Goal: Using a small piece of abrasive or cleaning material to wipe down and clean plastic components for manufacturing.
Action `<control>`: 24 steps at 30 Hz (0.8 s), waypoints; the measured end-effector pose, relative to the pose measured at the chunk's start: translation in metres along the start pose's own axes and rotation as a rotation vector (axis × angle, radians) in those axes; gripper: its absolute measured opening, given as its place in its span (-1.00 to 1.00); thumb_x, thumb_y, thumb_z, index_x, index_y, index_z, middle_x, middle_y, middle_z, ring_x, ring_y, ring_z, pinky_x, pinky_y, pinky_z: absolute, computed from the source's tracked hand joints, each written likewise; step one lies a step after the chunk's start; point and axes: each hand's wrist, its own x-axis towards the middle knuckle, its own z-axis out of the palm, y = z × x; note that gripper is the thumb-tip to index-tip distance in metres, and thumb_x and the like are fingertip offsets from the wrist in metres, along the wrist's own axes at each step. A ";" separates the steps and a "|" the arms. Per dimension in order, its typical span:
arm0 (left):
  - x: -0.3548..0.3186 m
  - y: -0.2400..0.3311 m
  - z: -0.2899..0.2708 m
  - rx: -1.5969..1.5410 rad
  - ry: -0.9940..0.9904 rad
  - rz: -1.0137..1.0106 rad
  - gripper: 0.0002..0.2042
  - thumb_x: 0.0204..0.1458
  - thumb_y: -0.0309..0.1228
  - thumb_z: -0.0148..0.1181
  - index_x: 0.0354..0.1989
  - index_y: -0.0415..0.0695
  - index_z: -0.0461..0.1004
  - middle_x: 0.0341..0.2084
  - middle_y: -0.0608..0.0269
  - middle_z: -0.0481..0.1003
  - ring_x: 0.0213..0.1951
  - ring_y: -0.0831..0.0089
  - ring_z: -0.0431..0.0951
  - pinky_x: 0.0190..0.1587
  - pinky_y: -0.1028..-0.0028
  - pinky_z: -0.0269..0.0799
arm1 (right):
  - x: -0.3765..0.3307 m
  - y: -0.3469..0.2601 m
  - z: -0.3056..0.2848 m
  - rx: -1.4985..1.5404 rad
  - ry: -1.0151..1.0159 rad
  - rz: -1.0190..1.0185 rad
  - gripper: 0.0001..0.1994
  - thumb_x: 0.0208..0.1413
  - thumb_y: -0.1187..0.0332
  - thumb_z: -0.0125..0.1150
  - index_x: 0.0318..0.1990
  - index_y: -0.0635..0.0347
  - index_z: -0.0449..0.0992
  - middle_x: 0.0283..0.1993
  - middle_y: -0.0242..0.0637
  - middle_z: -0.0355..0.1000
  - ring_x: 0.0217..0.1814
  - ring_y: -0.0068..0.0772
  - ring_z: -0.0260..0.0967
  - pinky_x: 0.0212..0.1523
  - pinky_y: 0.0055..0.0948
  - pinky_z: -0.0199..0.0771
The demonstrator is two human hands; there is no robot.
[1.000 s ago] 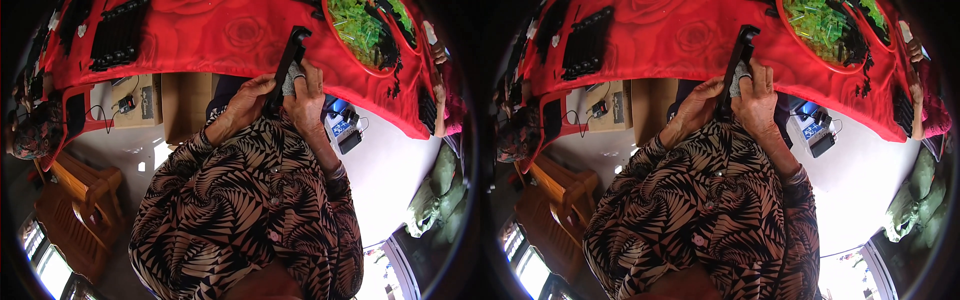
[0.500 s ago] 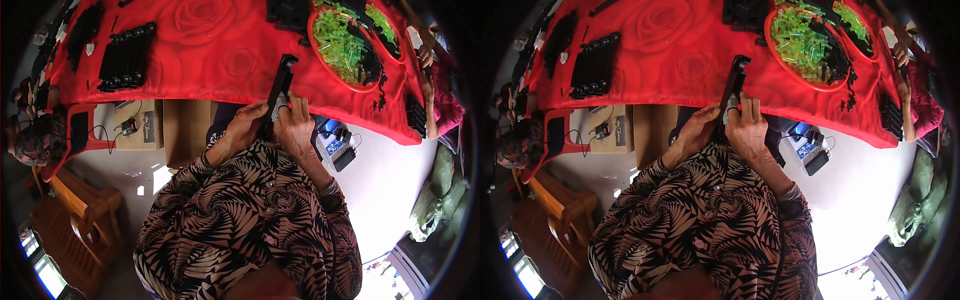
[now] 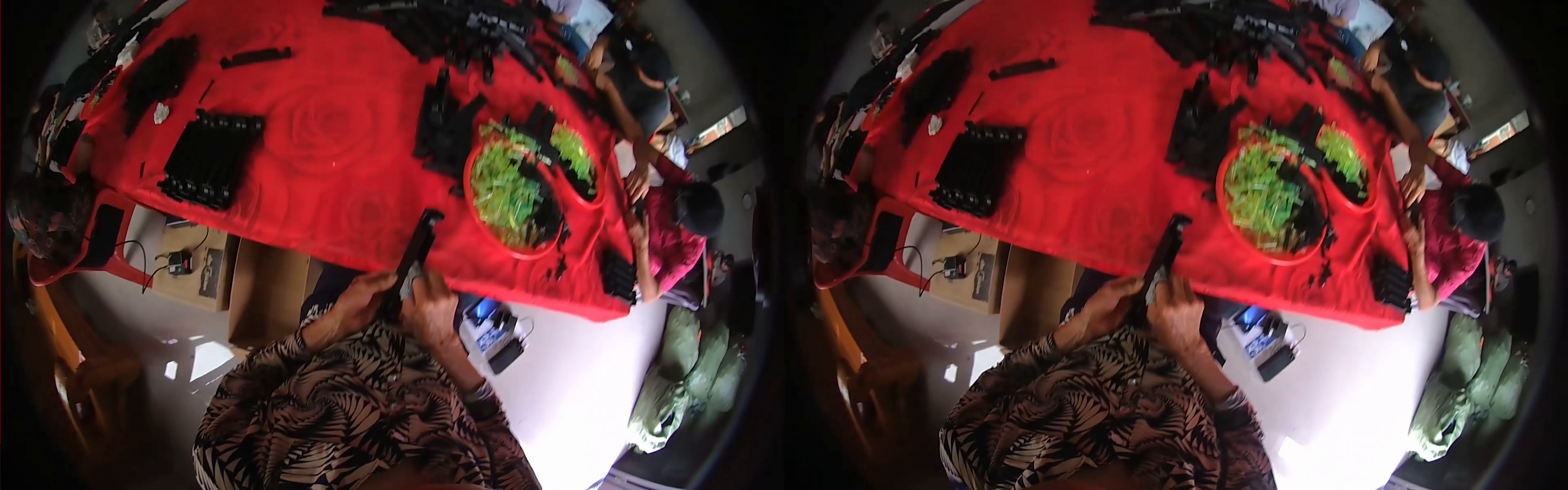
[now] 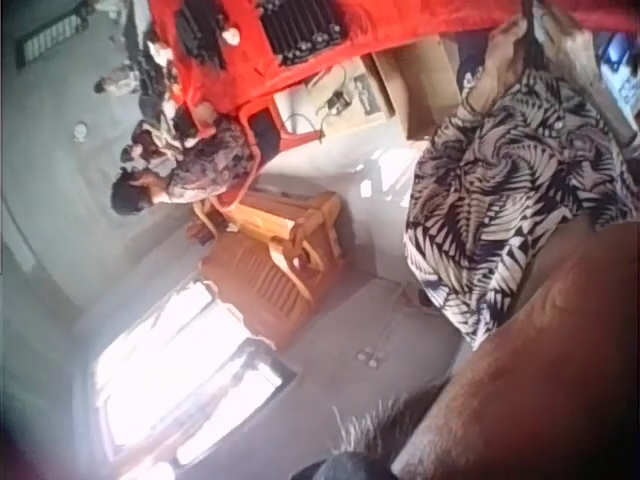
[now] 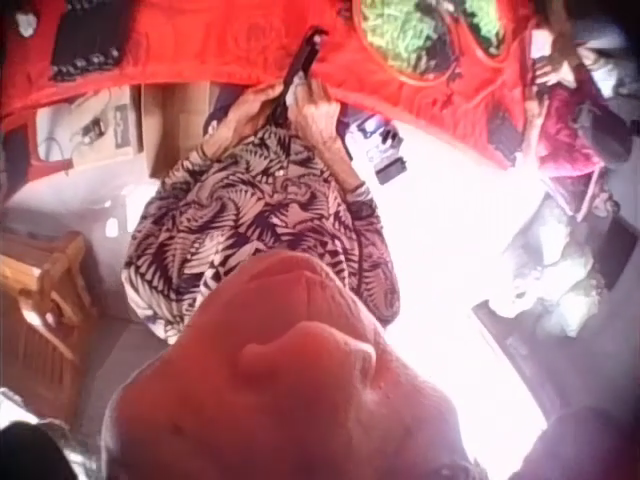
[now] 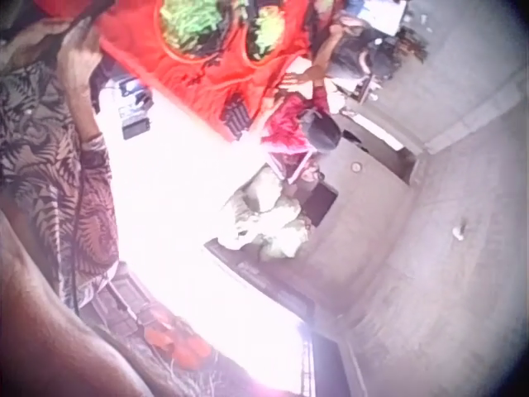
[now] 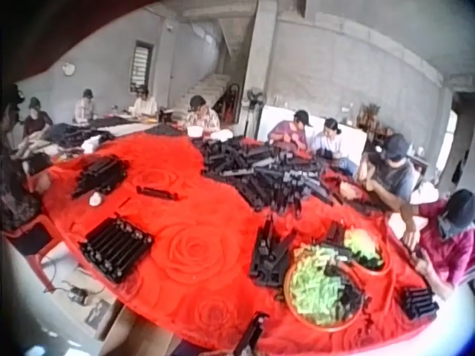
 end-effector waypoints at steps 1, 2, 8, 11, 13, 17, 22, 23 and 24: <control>-0.001 -0.001 -0.001 -0.009 -0.022 -0.005 -0.68 0.22 -0.40 0.07 0.10 -0.26 0.41 -0.08 0.24 0.52 -0.08 0.47 0.51 0.00 0.48 0.41 | -0.002 -0.001 -0.002 0.007 -0.011 0.007 -0.81 -0.36 0.45 0.17 -0.52 0.24 0.31 -0.33 -0.05 0.28 -0.37 0.00 0.35 -0.49 -0.15 0.44; 0.000 -0.001 -0.001 -0.018 -0.043 -0.013 -0.68 0.21 -0.39 0.07 0.09 -0.27 0.42 -0.07 0.23 0.52 -0.07 0.47 0.51 0.03 0.49 0.39 | -0.002 -0.001 -0.004 0.015 -0.025 0.017 -0.81 -0.36 0.45 0.17 -0.52 0.25 0.31 -0.32 -0.04 0.29 -0.36 0.00 0.35 -0.48 -0.16 0.44; 0.000 0.003 0.004 -0.070 -0.050 -0.027 -0.69 0.18 -0.39 0.13 0.05 -0.28 0.46 -0.10 0.24 0.54 -0.09 0.47 0.51 0.02 0.48 0.40 | -0.003 0.001 -0.013 0.185 -0.025 -0.059 -0.72 -0.36 0.52 0.16 -0.35 0.39 0.41 -0.13 0.04 0.33 -0.20 0.07 0.36 -0.26 -0.12 0.48; 0.002 0.002 0.002 -0.049 -0.016 -0.025 -0.70 0.18 -0.39 0.13 0.03 -0.28 0.46 -0.11 0.24 0.54 -0.10 0.47 0.51 0.01 0.47 0.41 | -0.005 -0.001 -0.012 0.145 -0.093 -0.004 -0.66 -0.32 0.54 0.21 -0.25 0.47 0.45 -0.07 0.07 0.34 -0.09 0.13 0.37 -0.14 -0.12 0.48; 0.001 0.004 0.006 -0.060 0.006 -0.029 -0.70 0.18 -0.39 0.13 0.03 -0.29 0.46 -0.12 0.24 0.54 -0.11 0.47 0.51 0.00 0.47 0.41 | -0.002 -0.001 -0.012 0.145 -0.094 -0.007 -0.66 -0.31 0.54 0.21 -0.26 0.46 0.45 -0.07 0.07 0.34 -0.09 0.14 0.37 -0.14 -0.12 0.48; -0.005 0.006 0.018 -0.041 0.038 0.019 -0.71 0.19 -0.40 0.11 0.02 -0.31 0.46 -0.16 0.24 0.55 -0.13 0.46 0.52 -0.02 0.47 0.41 | 0.001 -0.003 -0.011 0.160 -0.084 0.029 -0.69 -0.26 0.55 0.20 -0.24 0.42 0.44 -0.08 0.08 0.33 -0.10 0.17 0.35 -0.17 -0.09 0.46; -0.005 0.004 0.018 -0.015 0.078 0.054 -0.72 0.19 -0.42 0.10 0.01 -0.33 0.46 -0.17 0.22 0.54 -0.15 0.44 0.52 -0.03 0.46 0.41 | 0.003 -0.007 -0.015 0.175 -0.105 0.040 -0.70 -0.23 0.56 0.19 -0.22 0.40 0.45 -0.10 0.05 0.34 -0.12 0.16 0.35 -0.20 -0.10 0.45; -0.004 0.003 0.016 -0.003 0.078 0.057 -0.72 0.20 -0.43 0.09 0.01 -0.34 0.46 -0.16 0.20 0.54 -0.15 0.43 0.52 -0.03 0.46 0.41 | 0.003 -0.007 -0.015 0.169 -0.109 0.044 -0.70 -0.22 0.56 0.19 -0.22 0.39 0.46 -0.12 0.04 0.35 -0.14 0.15 0.36 -0.21 -0.11 0.45; -0.003 0.002 0.015 -0.001 0.073 0.065 -0.72 0.20 -0.43 0.09 0.01 -0.34 0.46 -0.16 0.20 0.54 -0.15 0.43 0.52 -0.03 0.46 0.41 | 0.002 -0.004 -0.013 0.167 -0.103 0.037 -0.70 -0.22 0.56 0.19 -0.22 0.39 0.46 -0.12 0.04 0.35 -0.14 0.15 0.36 -0.21 -0.11 0.45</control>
